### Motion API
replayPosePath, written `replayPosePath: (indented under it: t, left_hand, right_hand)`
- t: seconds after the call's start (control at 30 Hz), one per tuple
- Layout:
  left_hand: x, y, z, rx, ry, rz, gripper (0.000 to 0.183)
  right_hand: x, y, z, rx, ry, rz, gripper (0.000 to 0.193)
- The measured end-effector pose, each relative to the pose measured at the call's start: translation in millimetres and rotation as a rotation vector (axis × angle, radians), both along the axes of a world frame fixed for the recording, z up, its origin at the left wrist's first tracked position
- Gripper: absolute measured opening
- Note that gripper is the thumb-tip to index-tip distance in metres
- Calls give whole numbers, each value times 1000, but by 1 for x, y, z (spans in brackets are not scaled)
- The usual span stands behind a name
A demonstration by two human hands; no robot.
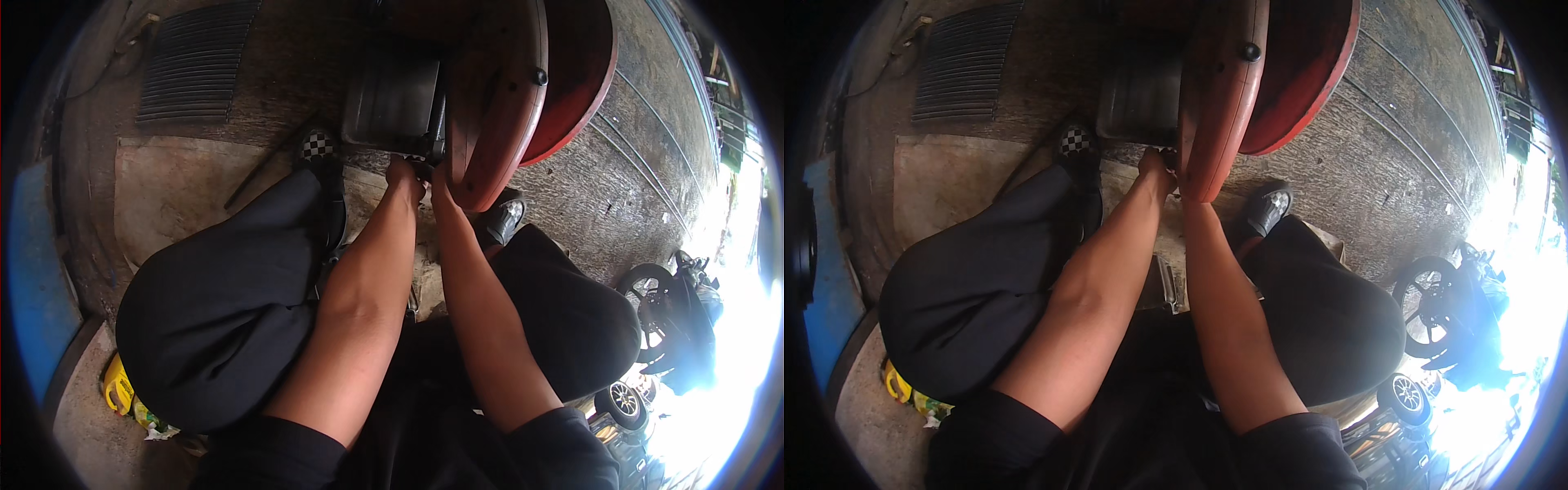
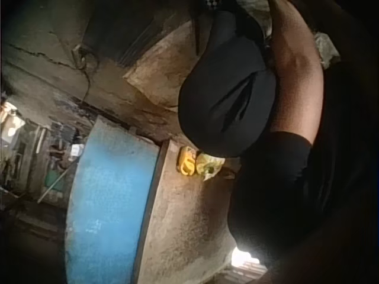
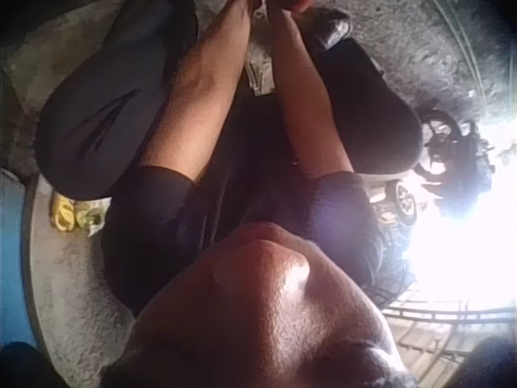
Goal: Cutting a metal rod using a circular chop saw.
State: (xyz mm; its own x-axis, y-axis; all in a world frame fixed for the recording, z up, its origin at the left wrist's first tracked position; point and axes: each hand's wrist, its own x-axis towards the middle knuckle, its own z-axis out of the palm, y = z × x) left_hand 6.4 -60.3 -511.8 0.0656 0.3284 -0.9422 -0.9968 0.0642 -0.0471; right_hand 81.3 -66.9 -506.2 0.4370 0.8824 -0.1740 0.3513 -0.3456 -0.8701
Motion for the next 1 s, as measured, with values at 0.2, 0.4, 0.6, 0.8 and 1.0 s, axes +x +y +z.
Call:
replayPosePath:
  t: [0.2, 0.4, 0.6, 0.8, 1.0]
  left_hand:
    - [4, 9, 7, -88, 195, -40, 28]
    - [1, -16, 1, -123, 494, -206, 40]
    - [-1, -7, 9, -37, 487, -299, 35]
    - [-36, -34, 28, 322, 165, -307, 8]
    - [-31, -11, 49, 419, 658, -890, 27]
  right_hand:
    - [7, 14, 10, 115, 103, -155, 51]
    - [5, 18, 33, -180, -10, -190, 48]
    - [17, 18, 1, -17, -206, -224, 37]
    - [-23, -34, 46, 122, 247, -425, 48]
    - [-10, -10, 33, -96, 298, -379, 53]
